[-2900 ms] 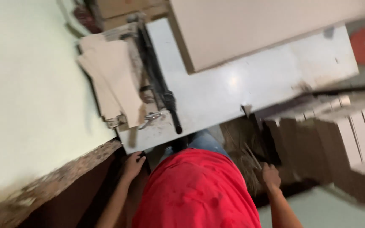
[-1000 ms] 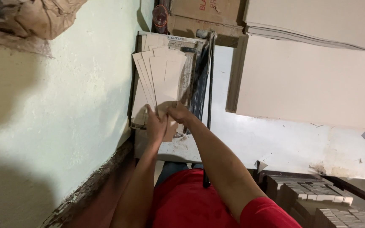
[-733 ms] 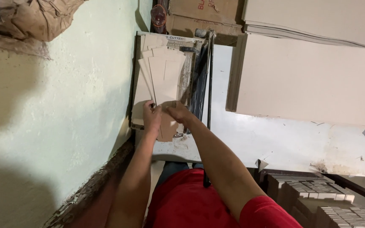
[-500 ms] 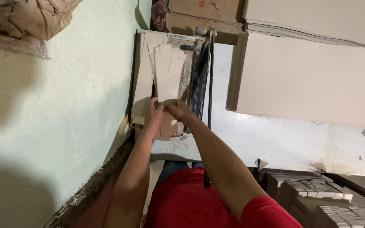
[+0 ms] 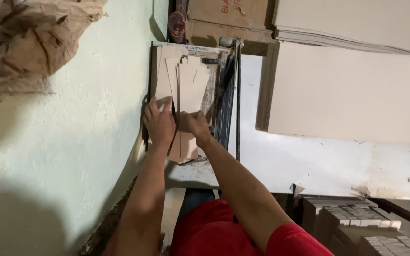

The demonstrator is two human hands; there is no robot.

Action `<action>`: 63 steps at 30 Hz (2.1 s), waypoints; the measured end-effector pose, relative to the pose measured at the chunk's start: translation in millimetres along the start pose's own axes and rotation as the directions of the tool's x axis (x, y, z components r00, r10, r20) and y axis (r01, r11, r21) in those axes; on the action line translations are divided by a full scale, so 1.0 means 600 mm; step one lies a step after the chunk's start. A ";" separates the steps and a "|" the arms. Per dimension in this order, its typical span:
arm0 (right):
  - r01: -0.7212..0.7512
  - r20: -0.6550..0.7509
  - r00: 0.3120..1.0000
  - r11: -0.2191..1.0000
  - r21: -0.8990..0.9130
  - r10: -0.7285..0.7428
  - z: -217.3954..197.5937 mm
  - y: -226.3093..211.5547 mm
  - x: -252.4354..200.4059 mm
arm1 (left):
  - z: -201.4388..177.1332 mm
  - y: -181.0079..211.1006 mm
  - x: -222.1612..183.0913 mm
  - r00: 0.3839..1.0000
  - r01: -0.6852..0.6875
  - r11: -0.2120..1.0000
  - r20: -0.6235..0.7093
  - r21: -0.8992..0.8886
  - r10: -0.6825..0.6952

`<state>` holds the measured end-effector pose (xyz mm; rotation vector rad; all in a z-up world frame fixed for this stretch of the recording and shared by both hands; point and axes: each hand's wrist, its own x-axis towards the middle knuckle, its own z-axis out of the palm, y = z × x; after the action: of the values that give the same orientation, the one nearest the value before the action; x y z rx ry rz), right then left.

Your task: Using a manual guillotine paper cutter to cut cardboard sheets and stacking the results.

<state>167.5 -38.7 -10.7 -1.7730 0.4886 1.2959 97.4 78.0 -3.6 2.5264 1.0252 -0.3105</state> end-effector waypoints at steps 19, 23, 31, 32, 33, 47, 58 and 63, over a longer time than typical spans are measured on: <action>-0.096 0.163 0.984 0.983 0.155 0.070 -0.013 -0.059 -0.046 | -0.030 0.021 0.005 0.964 0.048 0.988 0.266 -0.145 -0.008; -0.030 0.179 0.984 0.988 0.153 0.003 -0.007 -0.041 -0.029 | -0.035 0.010 0.015 0.949 0.031 0.995 0.316 -0.095 0.001; 0.013 0.137 0.990 0.992 0.123 -0.030 -0.034 -0.042 -0.017 | -0.052 0.027 -0.003 0.965 0.055 0.976 0.261 -0.211 0.002; 0.013 0.135 0.990 0.993 0.117 -0.029 -0.043 -0.057 -0.031 | -0.050 0.024 -0.003 0.965 0.058 0.975 0.262 -0.216 0.000; 0.060 0.117 0.990 0.989 0.136 -0.076 -0.053 -0.074 -0.044 | -0.047 0.022 -0.002 0.964 0.048 0.986 0.267 -0.162 -0.003; 0.178 0.050 0.979 0.952 0.248 -0.196 -0.114 -0.046 -0.122 | -0.002 -0.049 0.030 0.963 0.215 0.840 0.250 -0.498 -0.099; 0.232 0.157 0.952 0.955 0.187 -0.262 0.057 -0.095 -0.077 | -0.174 0.019 0.052 0.757 0.635 0.409 0.634 -0.655 -0.161; 0.353 0.175 0.927 0.930 -0.102 -0.332 0.077 -0.061 0.000 | -0.169 0.018 0.051 0.724 0.607 0.589 0.676 -0.533 -0.135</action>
<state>167.9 19.1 0.2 -1.7521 -0.0002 1.2226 132.3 134.1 80.1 1.3078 1.1373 -0.6031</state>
